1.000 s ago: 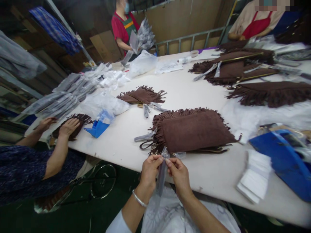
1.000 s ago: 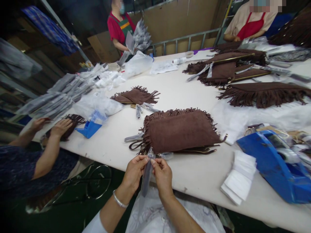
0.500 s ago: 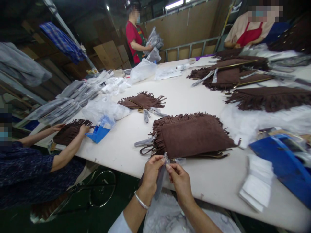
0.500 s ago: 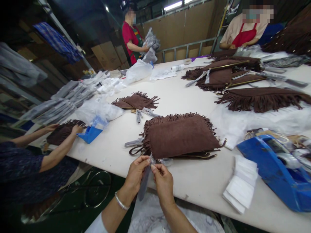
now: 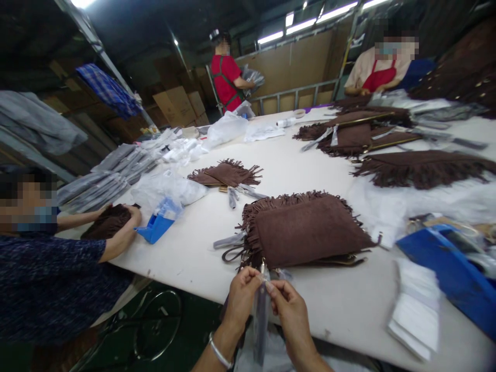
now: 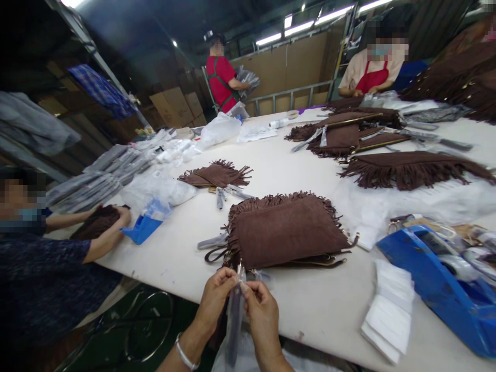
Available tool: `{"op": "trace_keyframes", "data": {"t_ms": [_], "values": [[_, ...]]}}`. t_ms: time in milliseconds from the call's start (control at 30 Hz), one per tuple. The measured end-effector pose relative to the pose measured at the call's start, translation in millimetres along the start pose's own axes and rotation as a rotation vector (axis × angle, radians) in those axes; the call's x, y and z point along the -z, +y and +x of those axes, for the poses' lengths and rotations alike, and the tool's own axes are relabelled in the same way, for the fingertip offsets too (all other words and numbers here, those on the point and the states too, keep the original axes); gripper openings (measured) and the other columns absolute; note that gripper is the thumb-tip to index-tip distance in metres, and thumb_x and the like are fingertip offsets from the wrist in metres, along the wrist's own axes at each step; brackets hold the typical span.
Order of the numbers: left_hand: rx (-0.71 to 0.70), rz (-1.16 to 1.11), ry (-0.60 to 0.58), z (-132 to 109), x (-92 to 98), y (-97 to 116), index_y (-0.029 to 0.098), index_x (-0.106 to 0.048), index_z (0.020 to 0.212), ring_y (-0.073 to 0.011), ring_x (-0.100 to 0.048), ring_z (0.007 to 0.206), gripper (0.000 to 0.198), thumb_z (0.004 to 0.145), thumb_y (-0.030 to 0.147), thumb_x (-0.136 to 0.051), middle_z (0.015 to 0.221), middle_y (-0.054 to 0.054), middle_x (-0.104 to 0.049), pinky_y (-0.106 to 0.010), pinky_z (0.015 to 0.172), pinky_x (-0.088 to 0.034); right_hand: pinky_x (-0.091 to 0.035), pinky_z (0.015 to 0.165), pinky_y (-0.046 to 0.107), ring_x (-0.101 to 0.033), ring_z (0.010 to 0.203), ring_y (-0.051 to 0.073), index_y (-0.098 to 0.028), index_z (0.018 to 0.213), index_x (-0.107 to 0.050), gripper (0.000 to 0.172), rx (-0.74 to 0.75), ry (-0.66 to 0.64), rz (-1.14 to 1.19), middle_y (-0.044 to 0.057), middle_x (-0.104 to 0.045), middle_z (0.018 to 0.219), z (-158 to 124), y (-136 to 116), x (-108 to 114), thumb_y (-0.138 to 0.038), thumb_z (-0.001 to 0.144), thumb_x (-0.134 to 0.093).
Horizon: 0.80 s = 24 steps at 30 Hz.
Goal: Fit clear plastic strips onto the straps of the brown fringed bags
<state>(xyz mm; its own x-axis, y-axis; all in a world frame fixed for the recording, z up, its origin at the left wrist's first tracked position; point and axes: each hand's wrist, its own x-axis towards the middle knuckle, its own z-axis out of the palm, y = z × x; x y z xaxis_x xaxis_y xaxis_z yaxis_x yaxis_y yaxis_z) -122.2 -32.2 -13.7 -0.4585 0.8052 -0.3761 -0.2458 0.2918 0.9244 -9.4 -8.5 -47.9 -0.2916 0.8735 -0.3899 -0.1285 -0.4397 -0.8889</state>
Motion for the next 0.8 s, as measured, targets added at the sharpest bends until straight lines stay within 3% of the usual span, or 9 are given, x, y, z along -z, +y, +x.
{"op": "trace_keyframes", "data": {"t_ms": [300, 467, 633, 733, 800], "values": [[-0.072, -0.030, 0.109, 2.5, -11.9, -5.8, 0.017, -0.065, 0.084, -0.0137, -0.058, 0.061, 0.021, 0.076, 0.035, -0.068, 0.073, -0.004, -0.067, -0.023, 0.058, -0.043, -0.032, 0.046, 0.023, -0.042, 0.049, 0.013, -0.018, 0.083, -0.067, 0.038, 0.021, 0.036, -0.087, -0.004, -0.049, 0.053, 12.1, 6.1, 2.6, -0.055, 0.076, -0.062], [-0.070, -0.083, 0.093, 4.0, -18.7, -1.4, 0.015, -0.067, 0.096, -0.0198, -0.065, 0.078, 0.031, 0.070, 0.031, -0.072, 0.090, -0.010, -0.072, -0.028, 0.072, -0.049, -0.037, 0.053, 0.025, -0.051, 0.053, 0.016, -0.021, 0.080, -0.067, 0.031, 0.162, -0.005, -0.303, -0.001, -0.056, 0.057, 7.8, -4.0, 5.7, -0.049, 0.085, -0.056], [-0.114, 0.041, 0.114, 6.7, -10.3, 0.5, 0.015, -0.068, 0.081, -0.0164, -0.062, 0.065, 0.021, 0.067, 0.031, -0.072, 0.077, -0.005, -0.071, -0.025, 0.063, -0.046, -0.043, 0.067, 0.028, -0.062, 0.075, 0.020, -0.024, 0.092, -0.068, 0.020, 0.516, -0.135, -0.725, 0.004, -0.068, 0.083, 1.4, -41.3, 19.8, -0.031, 0.092, -0.049], [-0.169, 0.155, 0.074, 5.7, -2.4, 1.5, 0.016, -0.066, 0.080, -0.0156, -0.059, 0.066, 0.015, 0.073, 0.030, -0.067, 0.075, -0.003, -0.068, -0.025, 0.063, -0.044, -0.043, 0.083, 0.034, -0.058, 0.096, 0.023, -0.022, 0.110, -0.064, 0.026, 0.774, -0.155, -0.975, 0.009, -0.064, 0.108, 6.7, -76.2, 23.6, -0.021, 0.093, -0.045], [-0.200, 0.223, 0.062, 4.3, 2.1, 3.4, 0.017, -0.064, 0.080, -0.0149, -0.057, 0.066, 0.011, 0.076, 0.027, -0.063, 0.072, -0.001, -0.066, -0.024, 0.062, -0.042, -0.040, 0.091, 0.039, -0.052, 0.110, 0.026, -0.024, 0.121, -0.060, 0.034, 0.887, -0.243, -1.148, 0.011, -0.057, 0.124, 15.9, -97.0, 21.4, -0.016, 0.089, -0.049]]}}
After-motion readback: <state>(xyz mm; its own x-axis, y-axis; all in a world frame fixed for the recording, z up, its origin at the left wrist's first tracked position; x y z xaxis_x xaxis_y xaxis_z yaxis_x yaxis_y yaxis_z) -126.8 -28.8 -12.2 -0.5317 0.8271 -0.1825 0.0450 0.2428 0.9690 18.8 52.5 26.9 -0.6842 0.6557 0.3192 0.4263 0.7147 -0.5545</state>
